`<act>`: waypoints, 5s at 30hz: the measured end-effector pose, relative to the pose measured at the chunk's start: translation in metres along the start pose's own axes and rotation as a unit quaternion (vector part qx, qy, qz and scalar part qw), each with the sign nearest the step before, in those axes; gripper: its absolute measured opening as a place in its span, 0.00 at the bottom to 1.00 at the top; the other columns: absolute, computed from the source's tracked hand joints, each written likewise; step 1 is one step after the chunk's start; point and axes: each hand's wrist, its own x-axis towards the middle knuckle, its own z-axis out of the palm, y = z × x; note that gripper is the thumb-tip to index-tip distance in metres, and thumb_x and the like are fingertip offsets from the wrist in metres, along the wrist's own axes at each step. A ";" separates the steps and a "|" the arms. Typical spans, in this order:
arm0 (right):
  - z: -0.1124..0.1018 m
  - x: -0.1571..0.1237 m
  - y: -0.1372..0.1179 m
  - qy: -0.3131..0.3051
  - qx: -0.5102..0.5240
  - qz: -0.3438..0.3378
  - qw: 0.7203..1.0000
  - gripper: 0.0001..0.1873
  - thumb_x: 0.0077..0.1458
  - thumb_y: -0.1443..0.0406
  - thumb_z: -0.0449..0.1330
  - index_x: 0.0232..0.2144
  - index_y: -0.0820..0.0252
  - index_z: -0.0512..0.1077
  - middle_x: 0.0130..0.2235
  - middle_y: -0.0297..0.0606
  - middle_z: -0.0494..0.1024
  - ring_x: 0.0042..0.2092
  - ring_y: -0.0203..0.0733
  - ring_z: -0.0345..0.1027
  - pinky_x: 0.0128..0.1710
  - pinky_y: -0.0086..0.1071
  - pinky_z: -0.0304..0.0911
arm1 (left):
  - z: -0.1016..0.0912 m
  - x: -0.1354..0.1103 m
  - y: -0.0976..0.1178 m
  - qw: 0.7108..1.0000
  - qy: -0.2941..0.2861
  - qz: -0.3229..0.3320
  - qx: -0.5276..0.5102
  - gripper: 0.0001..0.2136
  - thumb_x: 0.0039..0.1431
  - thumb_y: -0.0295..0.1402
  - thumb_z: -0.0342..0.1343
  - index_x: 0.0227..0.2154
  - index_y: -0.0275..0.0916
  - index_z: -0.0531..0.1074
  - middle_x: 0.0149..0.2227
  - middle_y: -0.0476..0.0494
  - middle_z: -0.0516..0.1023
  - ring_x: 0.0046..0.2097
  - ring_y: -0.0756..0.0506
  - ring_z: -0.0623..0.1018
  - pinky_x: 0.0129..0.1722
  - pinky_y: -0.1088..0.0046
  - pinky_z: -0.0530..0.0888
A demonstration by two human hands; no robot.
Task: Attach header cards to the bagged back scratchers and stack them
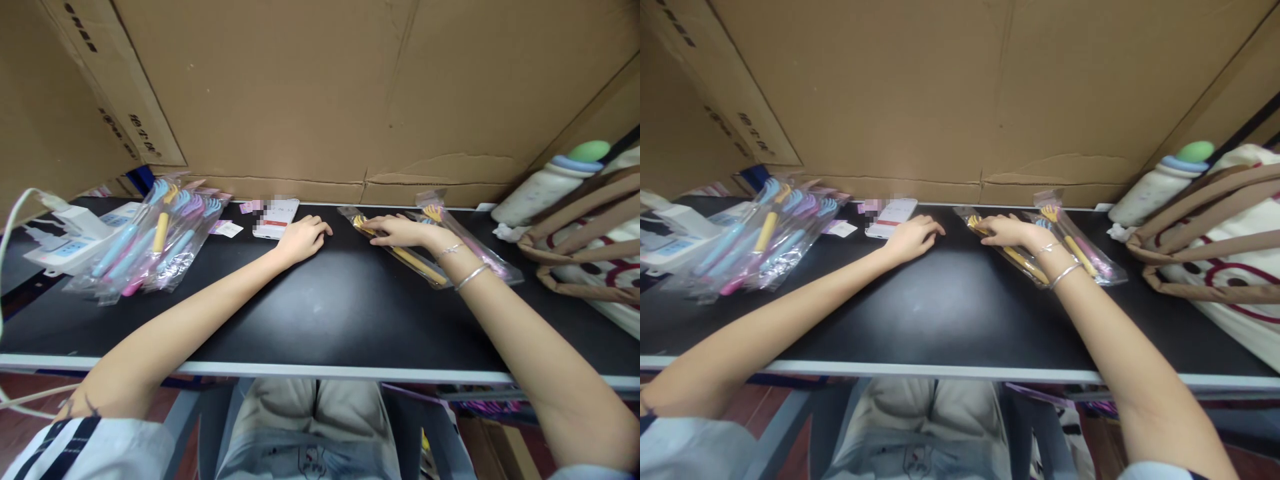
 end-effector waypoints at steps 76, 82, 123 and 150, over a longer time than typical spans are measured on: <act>0.050 0.027 -0.053 0.287 0.240 -0.096 0.922 0.06 0.56 0.63 0.56 0.34 0.58 0.71 0.35 0.39 0.78 0.40 0.46 0.66 0.44 0.40 0.61 | -0.005 -0.001 0.002 0.995 0.056 0.016 -0.076 0.09 0.62 0.35 0.51 0.40 0.41 0.74 0.39 0.46 0.78 0.44 0.44 0.74 0.38 0.70 0.70; 0.052 0.029 -0.050 0.264 0.199 -0.027 0.943 0.10 0.56 0.59 0.56 0.37 0.57 0.72 0.40 0.41 0.79 0.46 0.51 0.64 0.47 0.46 0.59 | -0.004 0.000 0.002 0.996 0.019 -0.041 -0.080 0.13 0.62 0.41 0.51 0.44 0.40 0.72 0.47 0.44 0.78 0.49 0.41 0.73 0.42 0.66 0.72; 0.059 0.035 -0.038 0.245 0.289 -0.001 0.926 0.25 0.63 0.53 0.50 0.58 0.56 0.68 0.66 0.45 0.60 0.67 0.48 0.51 0.67 0.49 0.45 | 0.007 0.003 -0.016 0.982 0.052 0.022 -0.181 0.25 0.64 0.38 0.48 0.62 0.38 0.60 0.62 0.37 0.66 0.61 0.39 0.65 0.63 0.56 0.60; 0.055 0.030 -0.068 0.295 0.397 -0.068 0.867 0.20 0.55 0.65 0.55 0.51 0.56 0.70 0.55 0.45 0.68 0.49 0.44 0.68 0.51 0.43 0.67 | 0.008 0.005 -0.019 0.938 0.071 -0.041 -0.335 0.21 0.61 0.29 0.48 0.57 0.40 0.63 0.53 0.38 0.74 0.44 0.46 0.77 0.45 0.68 0.74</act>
